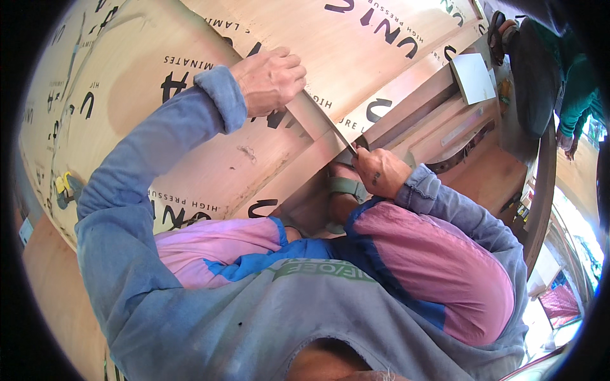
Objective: The person uses a metal ruler and a utility knife to score and cut a large laminate sheet on the floor. They repeatedly align the ruler, score along its edge, and snap off sections of the sheet.
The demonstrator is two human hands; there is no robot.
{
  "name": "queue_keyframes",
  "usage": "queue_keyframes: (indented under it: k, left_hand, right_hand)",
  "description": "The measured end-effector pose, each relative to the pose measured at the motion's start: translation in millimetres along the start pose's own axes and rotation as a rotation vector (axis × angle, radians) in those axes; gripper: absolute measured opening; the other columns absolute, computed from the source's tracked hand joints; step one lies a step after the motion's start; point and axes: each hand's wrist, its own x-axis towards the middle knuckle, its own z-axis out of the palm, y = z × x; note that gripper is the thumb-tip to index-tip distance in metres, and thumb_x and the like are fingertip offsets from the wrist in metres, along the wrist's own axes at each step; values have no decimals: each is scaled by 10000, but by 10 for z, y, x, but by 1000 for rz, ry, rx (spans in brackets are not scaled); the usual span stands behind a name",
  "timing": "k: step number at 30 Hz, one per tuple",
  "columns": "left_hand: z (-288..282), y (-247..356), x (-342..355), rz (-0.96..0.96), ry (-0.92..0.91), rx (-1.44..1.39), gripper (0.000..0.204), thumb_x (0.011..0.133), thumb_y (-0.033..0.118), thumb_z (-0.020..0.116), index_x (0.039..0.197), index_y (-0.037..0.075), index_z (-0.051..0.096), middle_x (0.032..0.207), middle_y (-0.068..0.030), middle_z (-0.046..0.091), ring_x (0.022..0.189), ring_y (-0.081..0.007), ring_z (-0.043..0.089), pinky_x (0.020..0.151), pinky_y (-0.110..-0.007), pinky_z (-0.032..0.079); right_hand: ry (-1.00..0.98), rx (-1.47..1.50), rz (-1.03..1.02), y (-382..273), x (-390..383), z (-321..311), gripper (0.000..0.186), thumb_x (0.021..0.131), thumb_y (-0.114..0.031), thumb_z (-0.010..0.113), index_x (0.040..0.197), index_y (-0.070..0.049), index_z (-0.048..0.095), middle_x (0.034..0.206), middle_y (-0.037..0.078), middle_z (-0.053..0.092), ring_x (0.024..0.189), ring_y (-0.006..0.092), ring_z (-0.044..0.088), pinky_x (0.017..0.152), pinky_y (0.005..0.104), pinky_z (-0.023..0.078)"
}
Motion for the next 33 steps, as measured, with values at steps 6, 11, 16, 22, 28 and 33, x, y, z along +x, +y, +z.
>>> queue_keyframes:
  k: [6,11,16,22,28,33]
  left_hand:
    - [-93,163,36,12,-10,-133,451,714,219,805,1081,9,647,1020,-75,644,1052,-232,594,1004,-364,436]
    - [153,350,151,82,124,-176,385,728,146,739,1069,-6,644,999,-84,639,1025,-236,606,972,-354,461]
    - [151,375,179,121,107,-124,282,775,106,647,1034,-4,655,977,-80,645,988,-219,616,938,-331,482]
    - [221,485,88,12,161,-127,371,837,134,601,1176,-8,645,1075,-90,641,1092,-224,596,1001,-367,439]
    - [243,732,-265,-167,327,-130,492,854,174,584,1316,3,582,1332,-136,555,1316,-296,474,1122,-488,346]
    - [339,858,-10,31,81,-205,373,810,188,596,1130,28,702,1339,-137,567,1314,-330,488,1137,-562,338]
  right_hand:
    - [-108,3,-45,-217,-295,-475,150,914,-111,556,852,20,596,701,250,638,665,438,662,580,513,531]
    - [-202,72,-16,-149,-540,-550,150,896,-110,573,811,10,606,690,245,635,662,415,669,585,502,531]
    - [-227,76,-44,53,-497,-275,129,840,-108,602,823,19,620,713,238,653,679,411,680,597,502,534]
    - [-230,-48,52,88,-536,-151,158,819,-103,603,930,4,638,733,217,667,715,400,696,622,474,554]
    - [136,410,248,231,-637,-590,148,975,-80,575,1047,39,623,770,142,698,692,231,705,647,343,566]
    - [464,760,202,112,-476,-658,261,1075,-159,487,1207,42,589,1011,127,715,888,208,699,810,337,561]
